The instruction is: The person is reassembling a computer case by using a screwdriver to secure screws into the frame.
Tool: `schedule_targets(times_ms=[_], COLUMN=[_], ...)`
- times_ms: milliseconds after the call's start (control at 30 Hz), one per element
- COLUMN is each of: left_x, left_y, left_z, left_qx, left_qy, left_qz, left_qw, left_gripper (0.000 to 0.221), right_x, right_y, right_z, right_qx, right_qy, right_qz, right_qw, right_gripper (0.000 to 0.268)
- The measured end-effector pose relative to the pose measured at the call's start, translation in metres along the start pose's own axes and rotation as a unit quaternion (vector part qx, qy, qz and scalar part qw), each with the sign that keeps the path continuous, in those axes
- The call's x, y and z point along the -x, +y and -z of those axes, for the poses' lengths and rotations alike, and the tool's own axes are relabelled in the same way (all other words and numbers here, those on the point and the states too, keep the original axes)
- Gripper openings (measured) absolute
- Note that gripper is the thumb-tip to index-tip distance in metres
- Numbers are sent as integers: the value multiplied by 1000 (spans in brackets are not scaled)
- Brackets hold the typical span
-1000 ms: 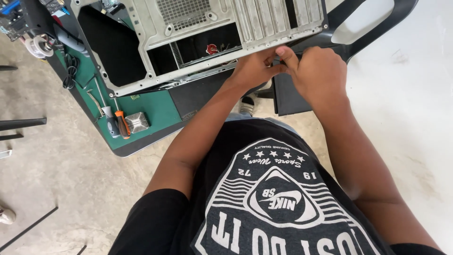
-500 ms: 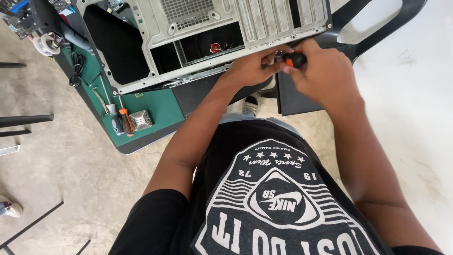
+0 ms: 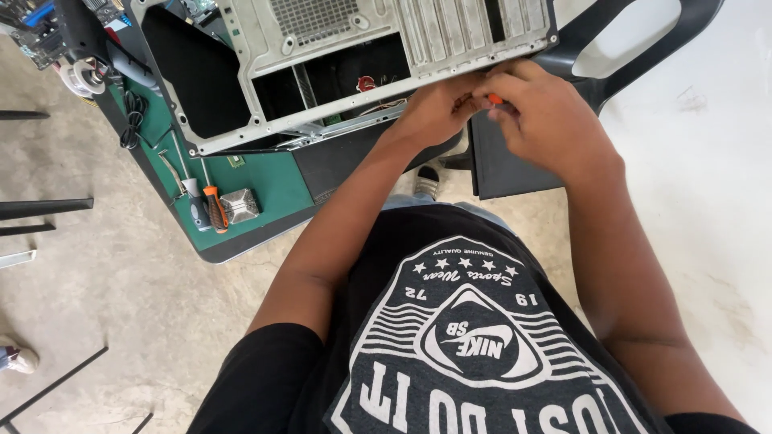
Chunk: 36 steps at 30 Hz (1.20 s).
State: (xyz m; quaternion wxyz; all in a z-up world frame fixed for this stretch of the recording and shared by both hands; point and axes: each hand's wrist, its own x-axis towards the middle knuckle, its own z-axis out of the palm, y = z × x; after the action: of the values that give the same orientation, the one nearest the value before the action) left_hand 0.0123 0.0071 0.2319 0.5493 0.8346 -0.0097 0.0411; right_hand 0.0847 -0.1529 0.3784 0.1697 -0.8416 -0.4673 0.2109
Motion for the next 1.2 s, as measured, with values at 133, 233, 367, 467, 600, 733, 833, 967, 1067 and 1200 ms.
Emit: schedule_targets(times_ms=[133,233,367,467,600,733,833,967,1067,1200], left_x=[3,6,-5,-2,-2,7,29,51,96,180], left_y=[-7,5,-19,0,34,0,27,86,158,172], left_z=[-1,0,-22,-8,10,-6,3,12,30,23], left_qx=[-48,-23,-41,-79,-41,1,62,47,117,191], left_qy=[-8,24,67,-28,-55,9,47,94,156,121], left_qz=[-8,22,44,146,23,-9,22,69,82,-5], left_qw=[999,999,996,986,997,1000,997,992,977,974], left_gripper=[36,56,16,23,24,35,35,17,21,21], right_x=[-6,-14,-18,-10,2,-1,-4,-7,1,9], right_y=[18,17,17,1,-5,19,30,35,20,7], right_z=[-17,-32,-49,-23,-3,-30,-36,-50,-37,-19], right_qx=[53,140,236,142,41,44,43,45,80,88], right_qy=[69,100,97,41,-1,105,99,134,75,38], right_qz=[9,-83,-177,-176,-60,-26,-104,-145,-203,-187], right_qw=[996,982,950,973,997,993,989,979,973,978], right_gripper=[24,43,67,92,43,22,23,25,38,40])
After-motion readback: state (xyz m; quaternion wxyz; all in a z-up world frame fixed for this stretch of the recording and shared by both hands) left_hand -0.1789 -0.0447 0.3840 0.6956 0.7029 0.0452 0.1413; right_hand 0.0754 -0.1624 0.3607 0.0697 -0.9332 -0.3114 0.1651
